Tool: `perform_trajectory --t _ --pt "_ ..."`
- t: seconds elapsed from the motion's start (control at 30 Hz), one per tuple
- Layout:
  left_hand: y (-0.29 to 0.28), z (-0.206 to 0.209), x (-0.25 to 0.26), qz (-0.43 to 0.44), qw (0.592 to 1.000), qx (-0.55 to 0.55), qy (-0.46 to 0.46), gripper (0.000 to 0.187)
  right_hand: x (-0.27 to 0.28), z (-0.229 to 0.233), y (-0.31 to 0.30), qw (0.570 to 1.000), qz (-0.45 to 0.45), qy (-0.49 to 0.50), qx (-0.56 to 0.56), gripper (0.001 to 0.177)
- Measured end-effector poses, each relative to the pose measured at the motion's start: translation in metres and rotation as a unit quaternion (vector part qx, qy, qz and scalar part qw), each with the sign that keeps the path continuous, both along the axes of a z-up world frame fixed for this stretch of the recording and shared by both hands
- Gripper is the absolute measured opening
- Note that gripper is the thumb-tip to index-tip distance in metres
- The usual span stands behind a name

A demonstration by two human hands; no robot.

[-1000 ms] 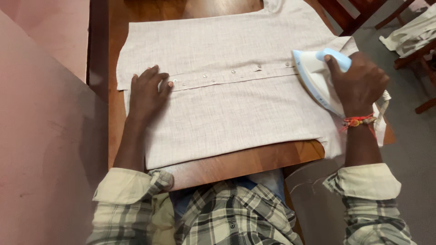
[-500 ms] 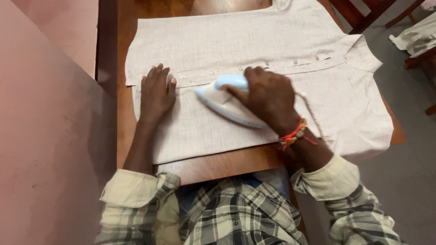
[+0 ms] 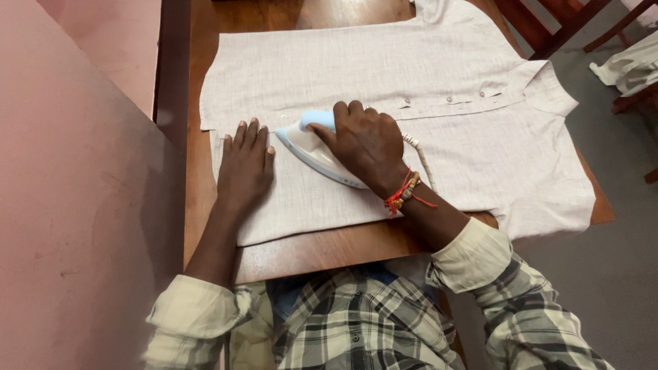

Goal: The person irons a white shirt laid flat on a wooden table. They use a blue and white electric iron to smooth the front placket and body of the shirt, moving the iron back and forth while holding the fabric with the left hand.

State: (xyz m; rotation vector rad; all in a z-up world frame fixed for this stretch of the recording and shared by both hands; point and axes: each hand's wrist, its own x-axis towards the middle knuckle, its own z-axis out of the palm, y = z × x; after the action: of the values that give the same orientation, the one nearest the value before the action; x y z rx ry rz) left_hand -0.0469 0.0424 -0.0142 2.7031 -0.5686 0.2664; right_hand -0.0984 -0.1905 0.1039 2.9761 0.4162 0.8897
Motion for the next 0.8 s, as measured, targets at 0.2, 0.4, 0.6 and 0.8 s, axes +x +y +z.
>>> perform_trajectory --t 0.2,0.4,0.6,0.8 --pt "-0.005 0.013 -0.007 0.035 0.998 0.056 0.022 0.061 -0.005 0.002 -0.01 1.0 0.023 0.01 -0.014 0.057" --pt "-0.006 0.013 -0.005 0.046 0.995 0.08 0.04 0.064 -0.016 0.007 -0.038 0.995 -0.055 0.085 -0.025 0.057" --pt "-0.006 0.012 -0.004 0.049 0.991 0.113 0.05 0.065 -0.031 0.008 -0.074 0.998 -0.004 0.041 -0.04 0.054" --pt "-0.006 0.012 -0.005 0.051 0.992 0.105 0.046 0.065 -0.033 0.008 -0.1 0.994 -0.081 0.03 -0.062 0.057"
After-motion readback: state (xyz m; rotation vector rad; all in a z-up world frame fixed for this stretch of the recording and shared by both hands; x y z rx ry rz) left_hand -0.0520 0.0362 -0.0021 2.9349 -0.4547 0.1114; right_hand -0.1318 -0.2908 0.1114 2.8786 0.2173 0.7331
